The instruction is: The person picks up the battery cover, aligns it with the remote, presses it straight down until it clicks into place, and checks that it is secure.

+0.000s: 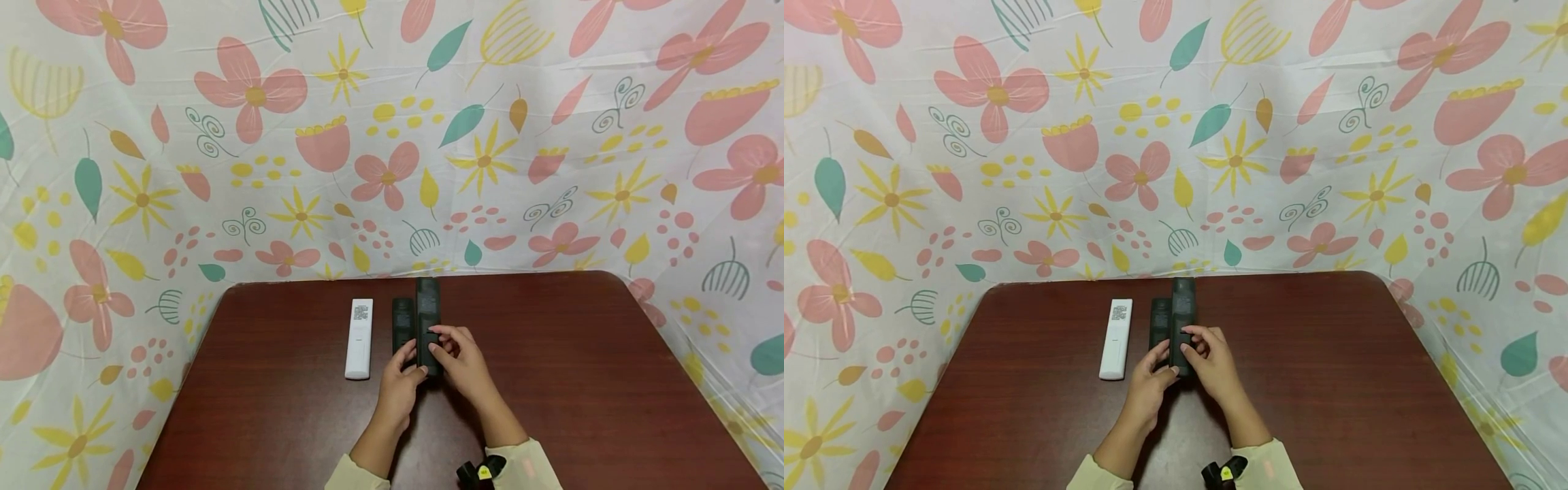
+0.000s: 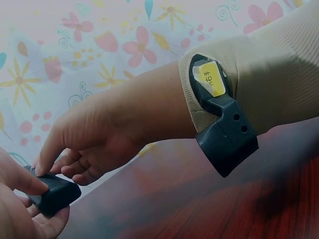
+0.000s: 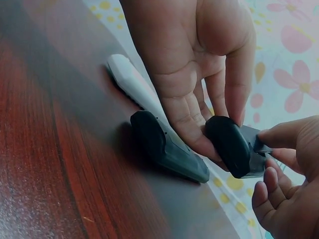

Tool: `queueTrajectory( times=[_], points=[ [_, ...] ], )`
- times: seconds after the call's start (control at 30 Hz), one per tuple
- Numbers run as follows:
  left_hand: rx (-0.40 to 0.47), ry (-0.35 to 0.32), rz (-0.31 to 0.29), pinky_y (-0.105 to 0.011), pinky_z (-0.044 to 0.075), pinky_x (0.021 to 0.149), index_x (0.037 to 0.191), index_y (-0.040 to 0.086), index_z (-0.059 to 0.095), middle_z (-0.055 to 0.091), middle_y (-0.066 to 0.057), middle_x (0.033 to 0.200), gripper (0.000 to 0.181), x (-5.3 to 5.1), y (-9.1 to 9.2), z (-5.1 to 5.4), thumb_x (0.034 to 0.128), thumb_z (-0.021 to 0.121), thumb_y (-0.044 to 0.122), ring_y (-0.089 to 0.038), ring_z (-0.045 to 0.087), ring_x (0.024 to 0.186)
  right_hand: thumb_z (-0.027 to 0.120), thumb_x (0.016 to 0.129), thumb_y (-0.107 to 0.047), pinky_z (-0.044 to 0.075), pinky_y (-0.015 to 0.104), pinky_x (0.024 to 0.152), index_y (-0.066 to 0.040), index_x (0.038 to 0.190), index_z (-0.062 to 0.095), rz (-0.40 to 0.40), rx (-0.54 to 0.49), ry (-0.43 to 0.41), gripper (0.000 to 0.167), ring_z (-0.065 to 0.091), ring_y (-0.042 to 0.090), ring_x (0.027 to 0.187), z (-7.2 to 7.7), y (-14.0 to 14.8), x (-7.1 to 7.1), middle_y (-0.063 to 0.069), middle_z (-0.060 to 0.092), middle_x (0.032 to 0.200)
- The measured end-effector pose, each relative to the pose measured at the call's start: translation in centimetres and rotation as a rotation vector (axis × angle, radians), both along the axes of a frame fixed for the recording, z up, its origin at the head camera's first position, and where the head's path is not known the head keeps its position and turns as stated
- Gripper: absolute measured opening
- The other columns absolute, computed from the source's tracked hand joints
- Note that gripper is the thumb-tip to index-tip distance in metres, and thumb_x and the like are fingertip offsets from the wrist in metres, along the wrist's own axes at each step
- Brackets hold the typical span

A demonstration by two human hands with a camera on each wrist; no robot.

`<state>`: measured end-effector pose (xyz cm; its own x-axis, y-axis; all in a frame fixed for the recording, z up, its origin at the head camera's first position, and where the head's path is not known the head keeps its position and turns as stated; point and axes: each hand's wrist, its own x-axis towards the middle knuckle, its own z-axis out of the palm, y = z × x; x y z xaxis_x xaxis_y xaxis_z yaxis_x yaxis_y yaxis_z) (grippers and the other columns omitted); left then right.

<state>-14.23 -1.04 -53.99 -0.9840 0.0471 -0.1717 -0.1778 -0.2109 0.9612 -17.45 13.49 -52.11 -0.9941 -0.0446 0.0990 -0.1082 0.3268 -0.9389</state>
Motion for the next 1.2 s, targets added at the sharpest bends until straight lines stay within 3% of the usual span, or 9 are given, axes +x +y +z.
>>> queueTrajectory(
  times=[0.23, 0.43, 0.6, 0.73, 0.87, 1.03, 1.2],
  points=[
    [0.003, 0.0, -0.002, -0.03, 0.053, 0.092, 0.15, 0.006, 0.046, 0.048, -0.02, 0.149, 0.06, -0.05, 0.01, -0.06, 0.093, 0.061, 0.0, -0.028, 0.061, 0.121, 0.073, 0.093, -0.015, 0.046, 0.021, 0.074, -0.015, 0.122, 0.069, -0.004, -0.01, 0.001, 0.029, 0.05, 0.019, 0.088, -1.06, 0.56, -0.47, 0.012, 0.053, 0.11],
    [0.005, 0.0, -0.002, -0.027, 0.053, 0.091, 0.15, 0.006, 0.047, 0.048, -0.02, 0.149, 0.06, -0.09, 0.03, -0.09, 0.0926, 0.061, 0.0, -0.027, 0.061, 0.119, 0.073, 0.091, -0.01, 0.044, 0.022, 0.075, -0.015, 0.126, 0.066, -0.007, -0.008, -0.021, 0.035, 0.049, 0.021, 0.089, -0.92, 0.65, -0.51, 0.013, 0.052, 0.109],
    [0.008, -0.002, 0.004, -0.028, 0.053, 0.091, 0.15, 0.006, 0.047, 0.049, -0.02, 0.147, 0.059, -0.06, 0.04, 0.01, 0.0923, 0.061, -0.001, -0.026, 0.062, 0.118, 0.074, 0.091, -0.012, 0.044, 0.02, 0.076, -0.013, 0.132, 0.061, -0.068, -0.021, -0.041, 0.043, 0.051, 0.018, 0.09, -0.87, 0.49, -0.76, 0.013, 0.053, 0.113],
    [0.018, -0.012, 0.006, -0.028, 0.053, 0.091, 0.148, 0.006, 0.049, 0.05, -0.02, 0.147, 0.058, -0.05, 0.09, 0.04, 0.0918, 0.061, -0.001, -0.025, 0.063, 0.117, 0.07, 0.095, -0.018, 0.048, 0.022, 0.073, -0.013, 0.139, 0.055, -0.119, -0.056, -0.094, 0.047, 0.057, 0.019, 0.094, -0.98, 0.42, -0.92, 0.014, 0.056, 0.123],
    [0.015, -0.01, 0.0, -0.028, 0.054, 0.091, 0.148, 0.006, 0.049, 0.05, -0.02, 0.146, 0.058, -0.1, 0.05, -0.05, 0.0917, 0.061, -0.001, -0.024, 0.063, 0.117, 0.063, 0.1, -0.028, 0.053, 0.028, 0.077, -0.015, 0.148, 0.047, -0.099, -0.101, -0.175, 0.052, 0.063, 0.025, 0.11, -1.09, 0.3, -0.92, 0.017, 0.059, 0.135],
    [0.004, -0.012, -0.019, -0.028, 0.053, 0.091, 0.148, 0.01, 0.05, 0.05, -0.019, 0.146, 0.058, -0.19, 0.0, -0.21, 0.092, 0.062, 0.002, -0.023, 0.063, 0.117, 0.062, 0.101, -0.036, 0.054, 0.03, 0.087, -0.019, 0.15, 0.045, -0.067, -0.191, -0.259, 0.055, 0.066, 0.025, 0.113, -1.29, 0.16, -1.0, 0.015, 0.065, 0.131],
    [0.004, -0.009, -0.037, -0.029, 0.052, 0.091, 0.147, 0.012, 0.05, 0.051, -0.018, 0.146, 0.059, -0.19, 0.13, -0.28, 0.0906, 0.063, 0.002, -0.023, 0.063, 0.117, 0.063, 0.1, -0.034, 0.053, 0.028, 0.09, -0.016, 0.149, 0.046, -0.059, -0.248, -0.271, 0.054, 0.066, 0.021, 0.108, -1.4, 0.23, -1.04, 0.016, 0.067, 0.127]
  ],
)
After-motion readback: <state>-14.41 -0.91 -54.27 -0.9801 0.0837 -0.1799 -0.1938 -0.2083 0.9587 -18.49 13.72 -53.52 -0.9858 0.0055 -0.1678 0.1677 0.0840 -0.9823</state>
